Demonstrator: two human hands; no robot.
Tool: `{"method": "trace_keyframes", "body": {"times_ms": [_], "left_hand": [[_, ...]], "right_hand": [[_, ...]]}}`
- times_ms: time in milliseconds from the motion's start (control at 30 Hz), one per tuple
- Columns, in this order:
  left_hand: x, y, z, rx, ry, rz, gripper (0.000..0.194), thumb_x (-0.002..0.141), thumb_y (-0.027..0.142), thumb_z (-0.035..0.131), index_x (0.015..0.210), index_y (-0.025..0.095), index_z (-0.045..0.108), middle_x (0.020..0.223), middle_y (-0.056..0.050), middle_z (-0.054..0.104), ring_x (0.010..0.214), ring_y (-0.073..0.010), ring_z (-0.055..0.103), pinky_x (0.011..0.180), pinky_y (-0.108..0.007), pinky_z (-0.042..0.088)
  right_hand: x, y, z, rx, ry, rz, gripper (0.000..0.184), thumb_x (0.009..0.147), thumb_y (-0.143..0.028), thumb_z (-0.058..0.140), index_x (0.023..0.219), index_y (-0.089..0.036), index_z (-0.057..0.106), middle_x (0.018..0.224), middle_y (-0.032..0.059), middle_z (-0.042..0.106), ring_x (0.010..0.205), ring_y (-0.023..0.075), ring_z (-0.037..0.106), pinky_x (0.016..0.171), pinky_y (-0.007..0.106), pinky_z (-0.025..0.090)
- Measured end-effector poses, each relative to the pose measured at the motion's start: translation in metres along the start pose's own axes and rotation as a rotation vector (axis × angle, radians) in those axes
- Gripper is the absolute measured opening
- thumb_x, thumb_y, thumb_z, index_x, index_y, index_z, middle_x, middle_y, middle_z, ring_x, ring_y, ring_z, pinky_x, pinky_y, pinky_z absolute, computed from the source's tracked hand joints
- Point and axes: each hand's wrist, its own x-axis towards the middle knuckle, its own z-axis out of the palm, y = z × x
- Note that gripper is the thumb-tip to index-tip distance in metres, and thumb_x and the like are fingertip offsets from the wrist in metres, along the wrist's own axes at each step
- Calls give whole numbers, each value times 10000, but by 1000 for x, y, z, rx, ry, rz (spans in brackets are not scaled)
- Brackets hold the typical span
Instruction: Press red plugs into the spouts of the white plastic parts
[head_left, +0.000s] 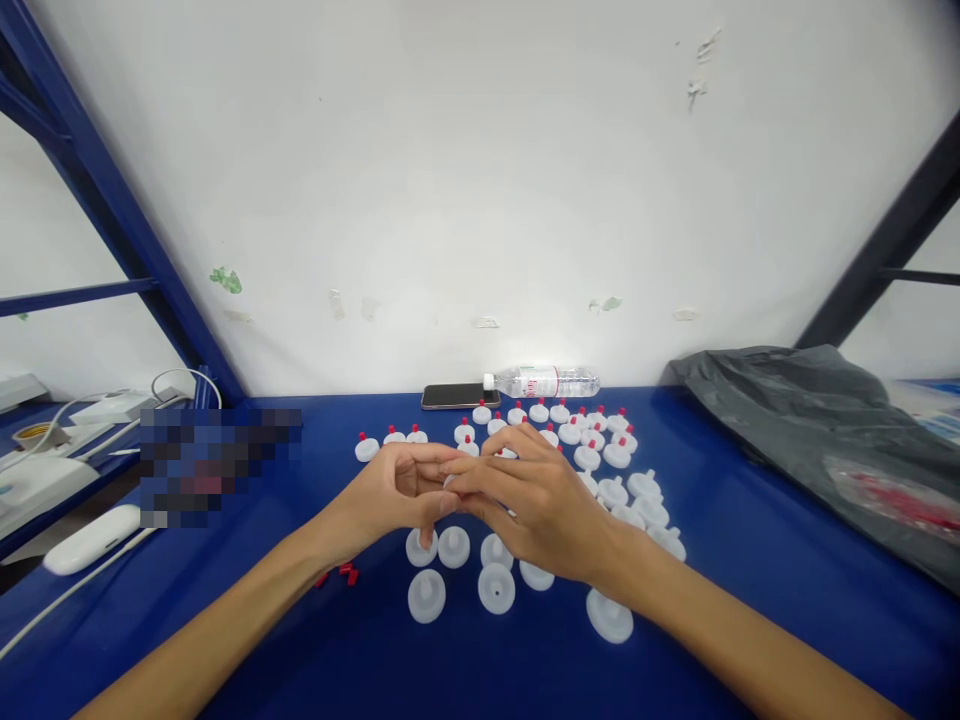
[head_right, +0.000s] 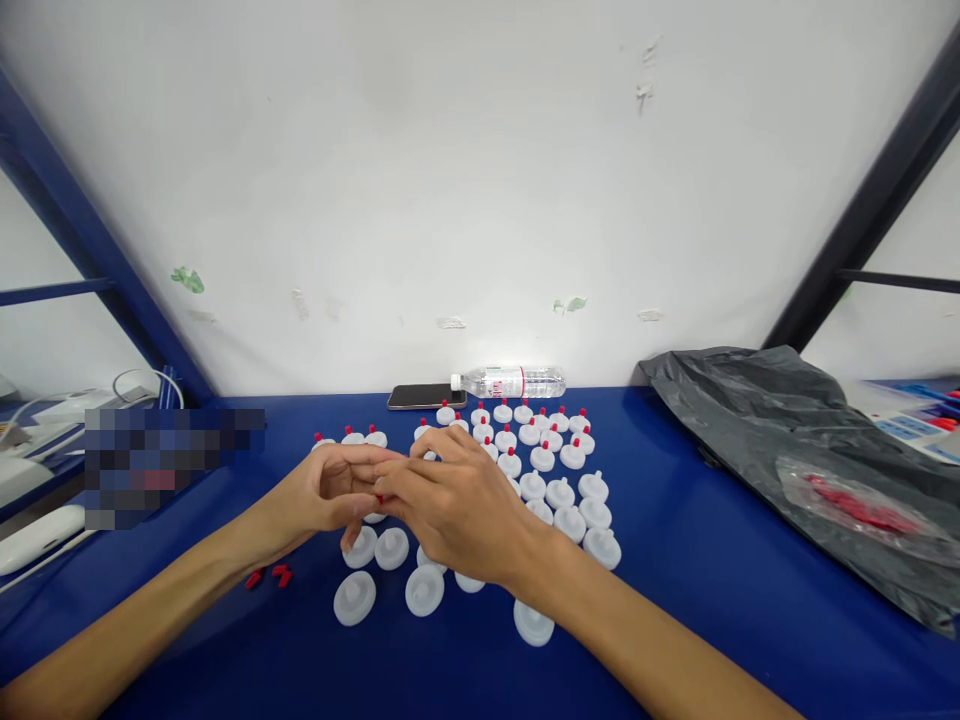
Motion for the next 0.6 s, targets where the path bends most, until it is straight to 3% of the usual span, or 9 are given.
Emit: {"method": "trace_keyframes", "body": {"times_ms": [133, 267, 600], "left_hand": [[0, -5, 0, 16, 24, 24, 497, 797, 432, 898, 1171, 132, 768, 902, -63, 780, 497, -66, 573, 465, -189, 521], [-1, -2, 3, 20, 63, 41, 516, 756, 428, 920, 1150, 127, 777, 806, -35, 752, 482, -73, 564, 448, -195, 520], [-2, -4, 4, 14, 91, 56, 530, 746, 437, 921, 1158, 136, 777, 853, -43, 775, 449, -59, 556, 412, -183, 493]], "right_hand": [[1, -3, -1, -11, -1, -1, 61, 1016, -151, 671, 1012, -198, 710, 1041, 0, 812, 890, 178, 594, 834, 336, 461], [3, -3, -1, -34, 27, -16, 89, 1021, -136, 659, 982, -197, 712, 921, 0, 792, 856, 166, 601, 804, 330, 463], [2, -1, 1, -3, 67, -48, 86, 1038, -141, 643, 1030, -203, 702, 944, -15, 806, 852, 165, 604, 807, 326, 479]]}}
